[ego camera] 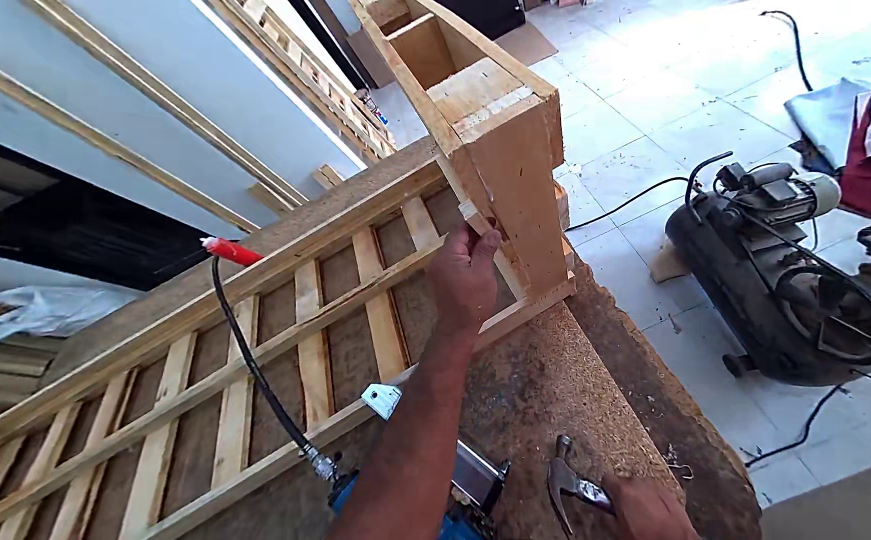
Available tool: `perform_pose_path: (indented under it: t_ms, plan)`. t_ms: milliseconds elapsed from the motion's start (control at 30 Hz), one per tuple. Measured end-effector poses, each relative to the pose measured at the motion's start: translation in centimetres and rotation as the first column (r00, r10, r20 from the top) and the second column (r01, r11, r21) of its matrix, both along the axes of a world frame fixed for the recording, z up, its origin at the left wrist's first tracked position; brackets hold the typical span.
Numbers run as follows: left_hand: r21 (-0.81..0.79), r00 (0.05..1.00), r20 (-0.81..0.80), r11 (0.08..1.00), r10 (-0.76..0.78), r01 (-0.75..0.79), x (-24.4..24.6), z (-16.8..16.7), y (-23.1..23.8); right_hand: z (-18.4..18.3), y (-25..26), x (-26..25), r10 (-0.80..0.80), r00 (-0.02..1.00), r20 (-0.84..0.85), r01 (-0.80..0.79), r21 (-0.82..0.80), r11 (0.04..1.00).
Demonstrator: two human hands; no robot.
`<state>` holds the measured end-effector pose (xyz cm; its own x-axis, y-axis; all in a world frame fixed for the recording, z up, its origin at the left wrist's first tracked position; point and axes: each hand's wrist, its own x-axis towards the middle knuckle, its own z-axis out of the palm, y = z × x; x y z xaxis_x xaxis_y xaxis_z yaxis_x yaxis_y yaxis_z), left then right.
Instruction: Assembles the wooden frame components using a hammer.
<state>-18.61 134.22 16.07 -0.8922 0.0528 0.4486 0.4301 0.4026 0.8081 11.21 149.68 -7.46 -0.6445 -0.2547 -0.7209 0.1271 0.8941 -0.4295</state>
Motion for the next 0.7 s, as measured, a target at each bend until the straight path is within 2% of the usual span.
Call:
perform_pose_path:
  t_ms: [200, 267, 333, 467, 533, 600, 700]
  plan:
    - [-0.117, 0.990, -0.132, 0.992, 0.038, -0.054, -0.2, -0.8, 0.0, -0.2, 0.5, -0.1, 0.025, 0.999, 0.021, -0.024, -0.036, 0.999]
    - [-0.126, 0.983, -0.181, 0.990, 0.040, -0.063, -0.4, -1.3, 0.0, 1.6, 0.5, -0.6, -0.011, 0.999, 0.042, 0.015, -0.088, 0.996]
    - [-0.081, 0.981, -0.193, 0.996, 0.026, -0.042, -0.7, -1.7, 0.0, 6.5, -0.1, -1.9, -0.093, 0.996, -0.001, 0.092, -0.158, 0.983]
    - [0.047, 0.993, -0.100, 0.996, -0.070, 0.075, -0.1, -2.4, -0.4, 21.5, -2.5, -7.6, -0.253, 0.917, -0.310, 0.137, -0.352, 0.926]
    - [0.122, 0.995, -0.051, 0.988, -0.085, 0.091, -0.3, -2.9, -0.2, 27.9, -4.2, -11.1, -0.285, 0.871, -0.399, 0.118, -0.393, 0.912]
    - [0.194, 0.996, -0.056, 0.978, -0.067, 0.077, -0.3, -2.4, 0.7, 31.5, -6.0, -14.0, -0.301, 0.824, -0.479, 0.111, -0.385, 0.916]
    - [0.263, 0.995, -0.085, 0.962, -0.048, 0.069, 0.0, -1.8, 1.5, 33.4, -7.7, -16.7, -0.319, 0.796, -0.515, 0.158, -0.332, 0.930]
